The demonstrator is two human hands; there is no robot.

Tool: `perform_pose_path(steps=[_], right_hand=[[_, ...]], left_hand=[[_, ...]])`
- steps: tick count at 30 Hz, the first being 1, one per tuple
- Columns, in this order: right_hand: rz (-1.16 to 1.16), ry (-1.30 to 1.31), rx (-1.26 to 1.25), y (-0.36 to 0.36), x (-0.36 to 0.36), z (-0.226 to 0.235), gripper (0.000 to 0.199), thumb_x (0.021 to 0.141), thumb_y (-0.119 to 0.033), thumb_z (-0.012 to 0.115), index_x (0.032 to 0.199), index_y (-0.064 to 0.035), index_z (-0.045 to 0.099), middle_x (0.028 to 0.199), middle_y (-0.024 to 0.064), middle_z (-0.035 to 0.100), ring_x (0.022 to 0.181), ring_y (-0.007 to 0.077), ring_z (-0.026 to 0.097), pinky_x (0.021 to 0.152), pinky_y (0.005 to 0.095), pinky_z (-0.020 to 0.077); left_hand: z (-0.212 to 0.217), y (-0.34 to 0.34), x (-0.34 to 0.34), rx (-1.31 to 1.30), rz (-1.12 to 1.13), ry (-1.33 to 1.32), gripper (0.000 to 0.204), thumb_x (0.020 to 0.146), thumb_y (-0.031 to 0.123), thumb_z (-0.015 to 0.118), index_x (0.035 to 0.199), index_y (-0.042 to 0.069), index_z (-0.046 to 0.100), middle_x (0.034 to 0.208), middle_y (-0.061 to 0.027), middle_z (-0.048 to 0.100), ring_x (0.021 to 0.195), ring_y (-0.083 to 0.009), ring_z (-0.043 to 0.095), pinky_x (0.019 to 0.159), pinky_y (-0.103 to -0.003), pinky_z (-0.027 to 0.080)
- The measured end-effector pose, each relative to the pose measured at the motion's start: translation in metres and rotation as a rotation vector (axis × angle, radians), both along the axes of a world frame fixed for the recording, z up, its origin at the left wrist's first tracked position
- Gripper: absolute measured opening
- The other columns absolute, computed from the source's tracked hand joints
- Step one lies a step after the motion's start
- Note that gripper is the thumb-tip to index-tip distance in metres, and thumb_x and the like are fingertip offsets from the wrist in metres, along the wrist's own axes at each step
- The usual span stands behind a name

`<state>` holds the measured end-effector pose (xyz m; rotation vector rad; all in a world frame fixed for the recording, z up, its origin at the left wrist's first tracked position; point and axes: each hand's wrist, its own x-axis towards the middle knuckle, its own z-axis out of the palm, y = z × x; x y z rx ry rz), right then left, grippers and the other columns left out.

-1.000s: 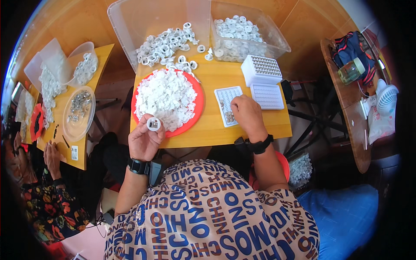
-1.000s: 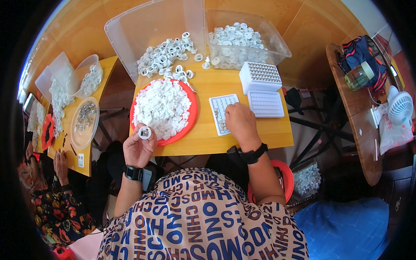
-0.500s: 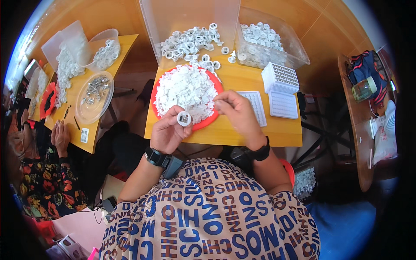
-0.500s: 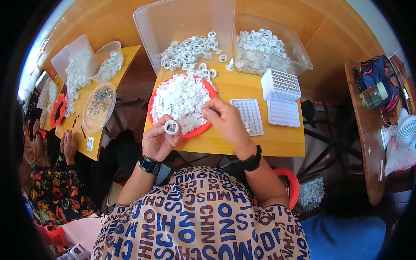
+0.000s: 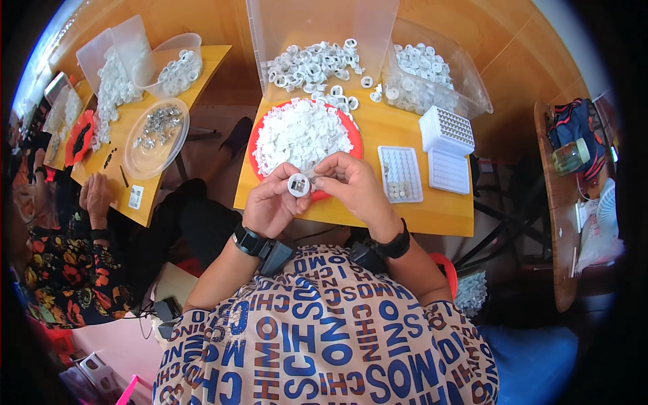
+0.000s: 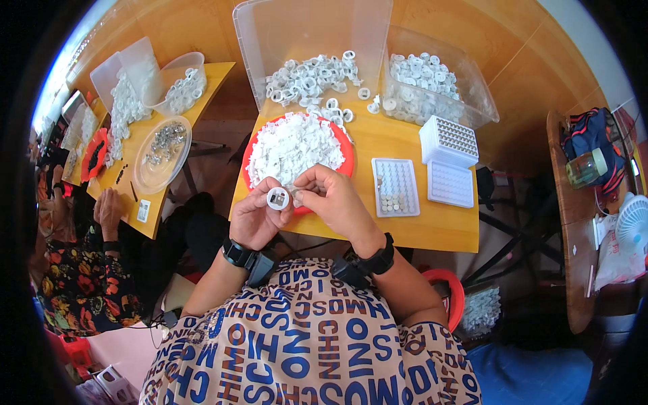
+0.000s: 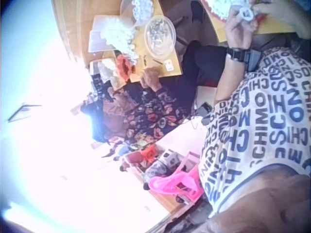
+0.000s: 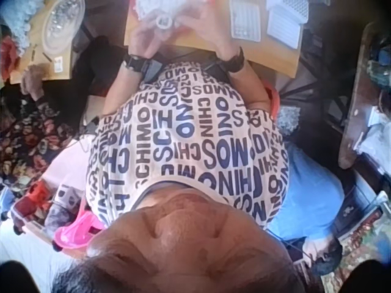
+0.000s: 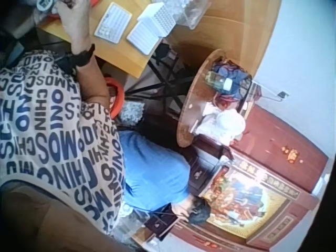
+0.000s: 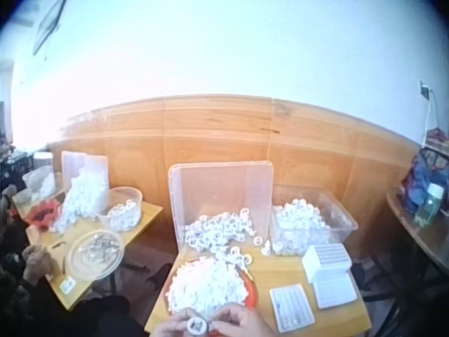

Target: Assemble small white plastic components by inserting metal pins and connecting pieces.

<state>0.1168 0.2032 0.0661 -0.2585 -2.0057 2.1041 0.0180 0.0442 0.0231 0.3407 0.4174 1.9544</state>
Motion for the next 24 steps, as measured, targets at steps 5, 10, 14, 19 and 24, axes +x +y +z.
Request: perform_pose_path(steps=[5, 10, 14, 19, 24], right_hand=[[-0.087, 0.038, 0.175, -0.008, 0.004, 0.005, 0.01, 0.084, 0.001, 0.063, 0.093, 0.0017, 0.06, 0.082, 0.0058, 0.066, 0.076, 0.0106, 0.064, 0.068, 0.0252, 0.0519], [-0.172, 0.097, 0.381, -0.015, 0.008, 0.016, 0.009, 0.082, 0.002, 0.063, 0.091, 0.002, 0.06, 0.079, 0.0098, 0.067, 0.073, 0.015, 0.067, 0.066, 0.0274, 0.053], [-0.191, 0.162, 0.52, -0.019, 0.011, 0.026, 0.009, 0.081, 0.003, 0.064, 0.089, 0.0005, 0.06, 0.078, 0.0118, 0.066, 0.071, 0.0196, 0.068, 0.064, 0.0286, 0.0524], [-0.189, 0.195, 0.588, -0.023, 0.011, 0.027, 0.01, 0.08, 0.004, 0.063, 0.088, -0.0007, 0.06, 0.077, 0.0129, 0.065, 0.07, 0.0249, 0.067, 0.061, 0.0309, 0.0518], [-0.216, 0.271, 0.85, -0.024, 0.009, 0.023, 0.013, 0.076, 0.004, 0.062, 0.086, -0.0036, 0.057, 0.076, 0.0112, 0.06, 0.071, 0.0307, 0.061, 0.062, 0.038, 0.0496]], left_hand=[[-0.003, 0.002, 0.001, 0.002, -0.013, 0.01, 0.017, 0.091, 0.016, 0.054, 0.101, 0.003, 0.052, 0.091, -0.0137, 0.062, 0.074, -0.0231, 0.061, 0.068, -0.03, 0.049], [-0.006, 0.002, 0.0, -0.003, -0.022, 0.0, 0.022, 0.088, 0.018, 0.058, 0.101, 0.002, 0.051, 0.092, -0.0169, 0.062, 0.076, -0.0239, 0.063, 0.068, -0.029, 0.051], [-0.006, 0.002, 0.001, 0.0, 0.0, 0.001, 0.02, 0.089, 0.017, 0.057, 0.101, 0.002, 0.051, 0.092, -0.016, 0.063, 0.075, -0.0242, 0.063, 0.067, -0.029, 0.051], [-0.001, 0.004, 0.003, -0.078, 0.05, 0.104, 0.016, 0.091, 0.014, 0.054, 0.101, 0.002, 0.052, 0.086, -0.0099, 0.062, 0.071, -0.0188, 0.061, 0.066, -0.027, 0.048], [0.002, 0.004, 0.005, -0.139, 0.074, 0.17, 0.013, 0.092, 0.012, 0.054, 0.101, 0.003, 0.051, 0.084, -0.0081, 0.062, 0.07, -0.0153, 0.06, 0.065, -0.025, 0.048]])
